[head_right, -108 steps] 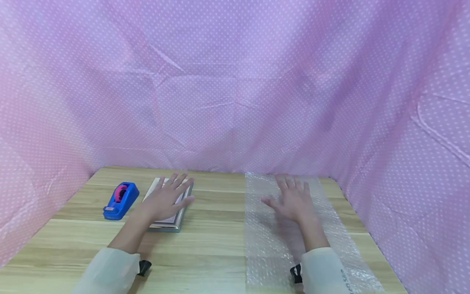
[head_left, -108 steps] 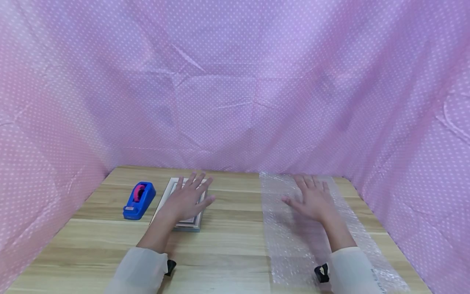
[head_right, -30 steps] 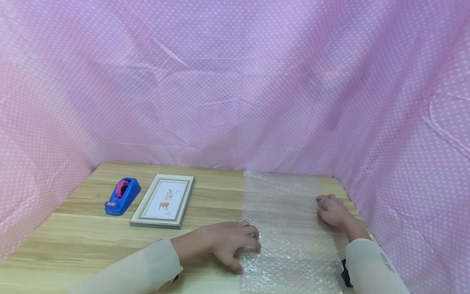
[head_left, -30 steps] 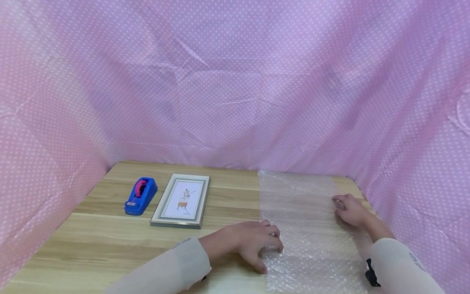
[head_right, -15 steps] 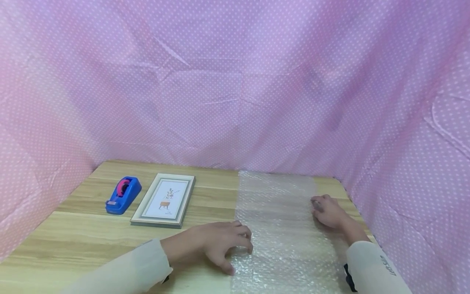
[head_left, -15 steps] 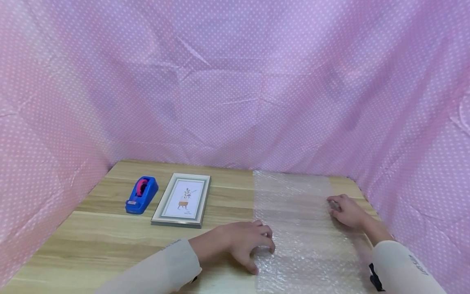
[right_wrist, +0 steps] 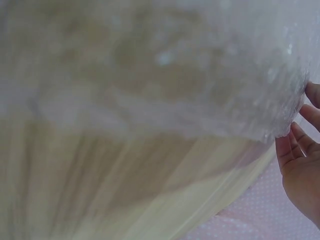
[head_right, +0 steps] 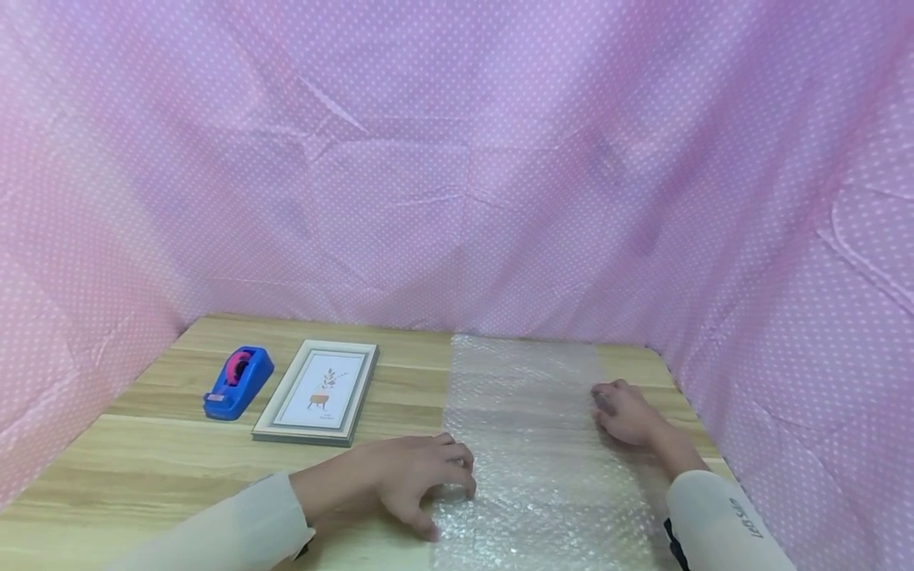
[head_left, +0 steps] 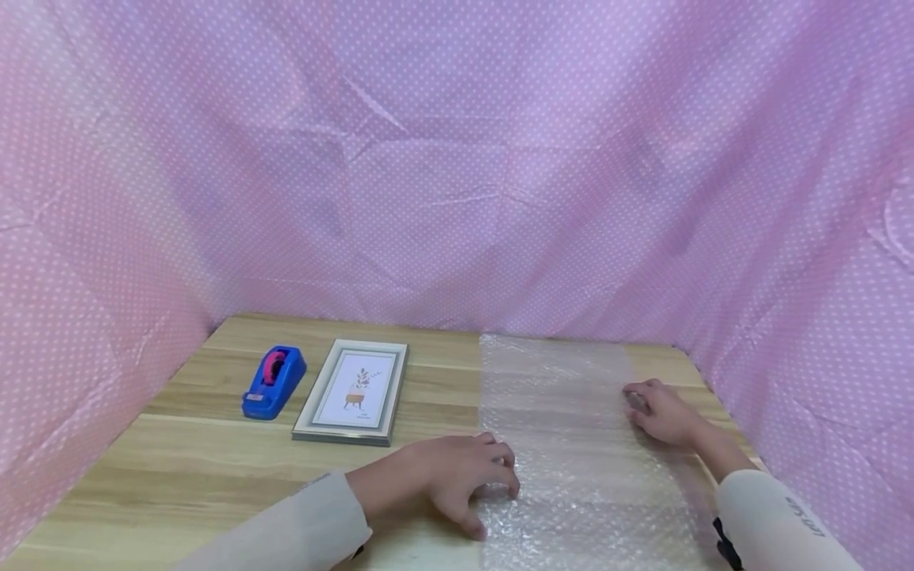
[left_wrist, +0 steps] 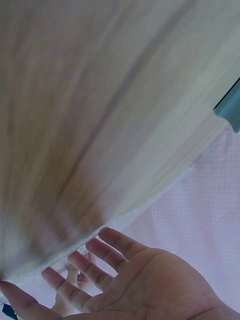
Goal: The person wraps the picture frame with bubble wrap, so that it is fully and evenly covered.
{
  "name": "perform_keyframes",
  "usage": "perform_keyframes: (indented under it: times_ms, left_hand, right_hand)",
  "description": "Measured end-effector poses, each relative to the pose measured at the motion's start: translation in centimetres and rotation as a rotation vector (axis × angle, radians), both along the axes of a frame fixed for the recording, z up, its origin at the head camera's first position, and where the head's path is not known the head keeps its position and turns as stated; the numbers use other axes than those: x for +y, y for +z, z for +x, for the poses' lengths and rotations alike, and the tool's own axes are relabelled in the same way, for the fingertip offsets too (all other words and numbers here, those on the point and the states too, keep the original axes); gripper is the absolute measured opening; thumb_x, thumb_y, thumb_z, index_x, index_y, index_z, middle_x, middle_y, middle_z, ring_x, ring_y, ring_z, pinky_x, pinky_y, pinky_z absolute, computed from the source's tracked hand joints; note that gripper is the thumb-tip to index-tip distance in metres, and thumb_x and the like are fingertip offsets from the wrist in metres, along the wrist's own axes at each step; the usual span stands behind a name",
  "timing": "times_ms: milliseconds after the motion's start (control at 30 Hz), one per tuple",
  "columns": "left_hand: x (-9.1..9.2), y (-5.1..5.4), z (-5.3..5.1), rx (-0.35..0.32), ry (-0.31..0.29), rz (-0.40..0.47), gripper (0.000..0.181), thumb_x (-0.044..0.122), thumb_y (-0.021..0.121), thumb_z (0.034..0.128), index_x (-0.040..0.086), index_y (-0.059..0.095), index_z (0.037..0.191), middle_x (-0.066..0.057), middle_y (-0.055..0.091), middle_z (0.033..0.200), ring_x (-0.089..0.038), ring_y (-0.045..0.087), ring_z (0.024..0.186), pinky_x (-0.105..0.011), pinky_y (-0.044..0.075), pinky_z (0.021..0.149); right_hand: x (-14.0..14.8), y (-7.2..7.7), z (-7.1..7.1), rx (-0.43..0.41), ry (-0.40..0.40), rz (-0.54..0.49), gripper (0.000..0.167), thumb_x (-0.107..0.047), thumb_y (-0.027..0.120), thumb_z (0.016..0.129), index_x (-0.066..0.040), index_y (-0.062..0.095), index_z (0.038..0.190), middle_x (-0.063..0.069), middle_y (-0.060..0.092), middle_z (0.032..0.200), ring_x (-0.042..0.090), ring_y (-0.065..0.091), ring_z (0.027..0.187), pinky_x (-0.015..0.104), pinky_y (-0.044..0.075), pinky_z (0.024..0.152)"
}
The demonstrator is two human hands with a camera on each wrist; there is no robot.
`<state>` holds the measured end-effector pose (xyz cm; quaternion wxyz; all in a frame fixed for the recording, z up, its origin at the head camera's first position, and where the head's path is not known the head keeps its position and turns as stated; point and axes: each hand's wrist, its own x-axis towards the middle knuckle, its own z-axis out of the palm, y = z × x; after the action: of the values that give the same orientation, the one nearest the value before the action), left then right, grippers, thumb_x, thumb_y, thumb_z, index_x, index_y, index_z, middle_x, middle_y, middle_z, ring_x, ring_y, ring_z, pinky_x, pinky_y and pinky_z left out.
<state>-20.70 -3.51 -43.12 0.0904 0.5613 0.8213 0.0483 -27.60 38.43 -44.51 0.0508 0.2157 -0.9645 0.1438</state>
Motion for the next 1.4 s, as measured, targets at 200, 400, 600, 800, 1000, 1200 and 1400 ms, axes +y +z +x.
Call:
perform_keyframes:
  times_ms: [200, 400, 600, 800, 1000, 1200, 1400]
  left_hand:
    - [-0.7, 0.1, 0.2, -0.006, 0.012, -0.003, 0.06, 0.062, 0.077, 0.0809, 0.041, 0.059, 0.135, 0.015, 0.048, 0.14, -0.003, 0.043, 0.115, -0.017, 0.043, 0.093]
    - [-1.5, 0.3, 0.5, -0.018, 0.02, 0.004, 0.061, 0.061, 0.077, 0.0806, 0.041, 0.06, 0.135, 0.014, 0.049, 0.14, -0.003, 0.044, 0.117, -0.019, 0.044, 0.098]
    - [-2.5, 0.4, 0.6, -0.03, 0.029, 0.02, 0.061, 0.062, 0.077, 0.08, 0.04, 0.061, 0.134, 0.015, 0.049, 0.14, -0.003, 0.044, 0.118, -0.02, 0.045, 0.097]
    - [-3.6, 0.4, 0.8, -0.035, 0.026, 0.041, 0.061, 0.059, 0.079, 0.0792, 0.039, 0.061, 0.134, 0.014, 0.05, 0.139, -0.003, 0.045, 0.117, -0.019, 0.045, 0.096]
    - [-4.9, 0.4, 0.8, -0.033, 0.03, 0.061, 0.06, 0.058, 0.079, 0.0787, 0.04, 0.061, 0.133, 0.014, 0.05, 0.139, -0.004, 0.045, 0.117, -0.02, 0.045, 0.096]
    - [-6.1, 0.5, 1.0, -0.06, 0.048, 0.076, 0.06, 0.055, 0.081, 0.0774, 0.039, 0.062, 0.131, 0.016, 0.05, 0.138, -0.003, 0.044, 0.117, -0.021, 0.046, 0.097]
    - [-7.3, 0.6, 1.0, -0.122, 0.081, 0.077, 0.059, 0.053, 0.083, 0.0764, 0.039, 0.063, 0.13, 0.017, 0.049, 0.138, -0.003, 0.043, 0.119, -0.023, 0.047, 0.098]
  right_hand:
    - [-0.9, -0.1, 0.2, 0.025, 0.01, 0.01, 0.041, -0.014, 0.073, 0.091, 0.008, 0.063, 0.125, 0.022, 0.063, 0.107, 0.036, 0.062, 0.096, 0.058, 0.051, 0.086]
    - [-1.7, 0.0, 0.2, 0.01, 0.02, 0.003, 0.042, -0.014, 0.072, 0.092, 0.008, 0.063, 0.126, 0.023, 0.063, 0.109, 0.038, 0.061, 0.1, 0.059, 0.049, 0.089]
    - [-2.5, 0.2, 0.2, 0.019, 0.036, 0.002, 0.043, -0.014, 0.073, 0.092, 0.01, 0.063, 0.126, 0.023, 0.064, 0.108, 0.038, 0.061, 0.099, 0.059, 0.05, 0.089]
    - [-3.4, 0.2, 0.1, 0.043, 0.057, -0.011, 0.042, -0.013, 0.074, 0.091, 0.011, 0.063, 0.124, 0.023, 0.065, 0.105, 0.037, 0.062, 0.096, 0.057, 0.051, 0.086]
    - [-4.8, 0.5, 0.2, 0.011, 0.053, -0.019, 0.041, -0.015, 0.073, 0.093, 0.01, 0.063, 0.125, 0.024, 0.065, 0.109, 0.04, 0.062, 0.102, 0.059, 0.05, 0.089]
    - [-5.8, 0.3, 0.0, 0.022, 0.062, -0.022, 0.041, -0.016, 0.074, 0.093, 0.01, 0.064, 0.123, 0.025, 0.066, 0.11, 0.045, 0.062, 0.105, 0.061, 0.049, 0.093]
    - [-6.8, 0.2, -0.2, 0.039, 0.078, -0.031, 0.04, -0.017, 0.074, 0.094, 0.009, 0.064, 0.123, 0.024, 0.067, 0.109, 0.044, 0.062, 0.105, 0.06, 0.049, 0.093]
